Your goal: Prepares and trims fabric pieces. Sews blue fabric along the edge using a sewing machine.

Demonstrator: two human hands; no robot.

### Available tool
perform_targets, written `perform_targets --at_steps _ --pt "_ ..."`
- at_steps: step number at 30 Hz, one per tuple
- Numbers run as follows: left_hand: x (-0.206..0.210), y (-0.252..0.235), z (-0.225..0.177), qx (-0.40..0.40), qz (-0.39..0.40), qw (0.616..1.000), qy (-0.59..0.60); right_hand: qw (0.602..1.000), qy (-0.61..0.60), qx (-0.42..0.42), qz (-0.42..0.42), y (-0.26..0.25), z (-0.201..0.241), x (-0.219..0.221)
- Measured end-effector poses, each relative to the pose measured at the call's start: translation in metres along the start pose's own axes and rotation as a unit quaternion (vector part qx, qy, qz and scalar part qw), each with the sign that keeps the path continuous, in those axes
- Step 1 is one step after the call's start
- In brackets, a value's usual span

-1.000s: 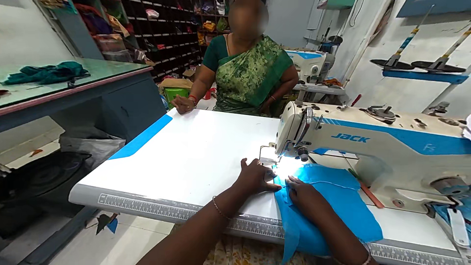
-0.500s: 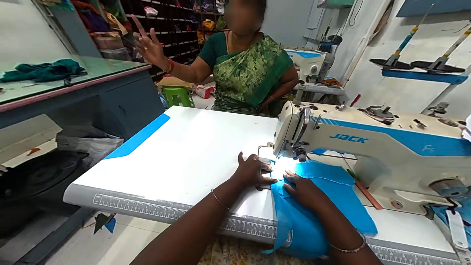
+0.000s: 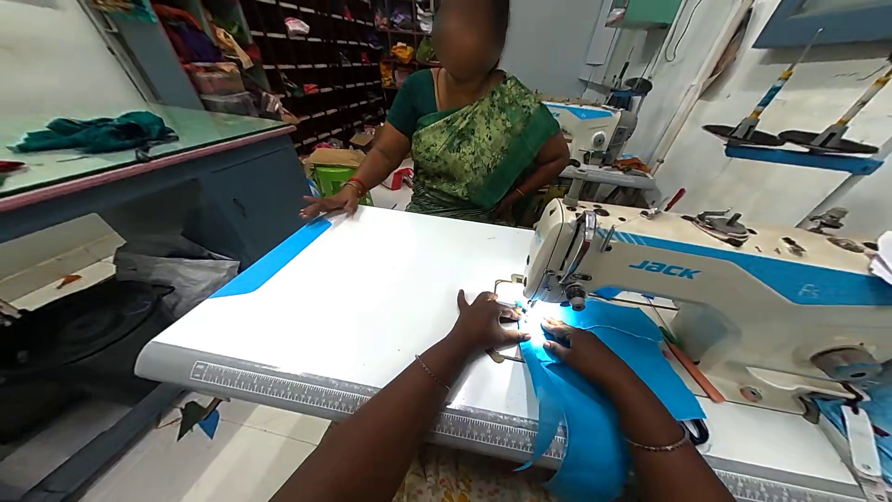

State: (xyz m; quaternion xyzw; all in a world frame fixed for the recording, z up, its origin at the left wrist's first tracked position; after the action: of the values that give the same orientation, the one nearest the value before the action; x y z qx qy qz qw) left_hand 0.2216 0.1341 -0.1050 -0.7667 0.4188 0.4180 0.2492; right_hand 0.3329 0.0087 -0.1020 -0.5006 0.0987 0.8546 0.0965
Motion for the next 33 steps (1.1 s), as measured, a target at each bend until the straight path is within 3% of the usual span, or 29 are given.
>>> perform_targets --at_steps 2,4,6,7,11,13,17,24,33 --pt "0.001 0.001 0.000 -0.002 -0.003 1.000 0.003 0.999 0.040 0.017 -0.028 0.005 0.006 -0.002" --pt "0.002 0.004 -0.001 -0.002 -0.002 1.000 -0.004 0.990 0.050 0.065 -0.116 0.020 0.022 -0.009" --pt "0.004 0.006 -0.001 -0.005 0.001 1.000 -0.005 0.972 -0.018 0.113 -0.206 0.036 0.041 -0.014" --pt "0.006 0.006 -0.001 -0.005 0.005 1.000 -0.002 0.965 -0.068 0.137 -0.211 0.039 0.045 -0.011" --pt "0.009 0.013 -0.003 0.010 0.006 1.000 0.011 0.950 -0.205 0.193 -0.138 0.033 0.036 0.011" --pt "0.001 0.020 -0.006 0.024 -0.059 0.996 0.070 0.942 -0.238 0.197 -0.130 0.031 0.030 0.016" --pt "-0.022 0.057 -0.021 -0.088 -0.117 0.953 0.265 0.921 -0.310 0.214 -0.102 0.034 0.030 0.021" --pt "0.001 0.068 -0.034 -0.251 -0.003 0.890 0.381 0.926 -0.305 0.215 -0.053 0.039 0.037 0.023" --pt "0.007 0.069 -0.027 -0.282 -0.004 0.868 0.409 0.916 -0.334 0.215 -0.059 0.049 0.042 0.031"
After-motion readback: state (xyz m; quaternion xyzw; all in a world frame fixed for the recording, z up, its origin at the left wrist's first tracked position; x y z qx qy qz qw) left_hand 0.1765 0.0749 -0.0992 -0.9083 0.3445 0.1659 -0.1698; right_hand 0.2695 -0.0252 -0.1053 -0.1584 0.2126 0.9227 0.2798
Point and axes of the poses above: each hand's wrist, its own y-axis away from the middle knuckle, its own x-axis out of the palm, z = x × y, the point moved 7 cm from there along -y, towards the middle knuckle, and after that the axes turned 5 degrees about -x, right-handed, at the moved point
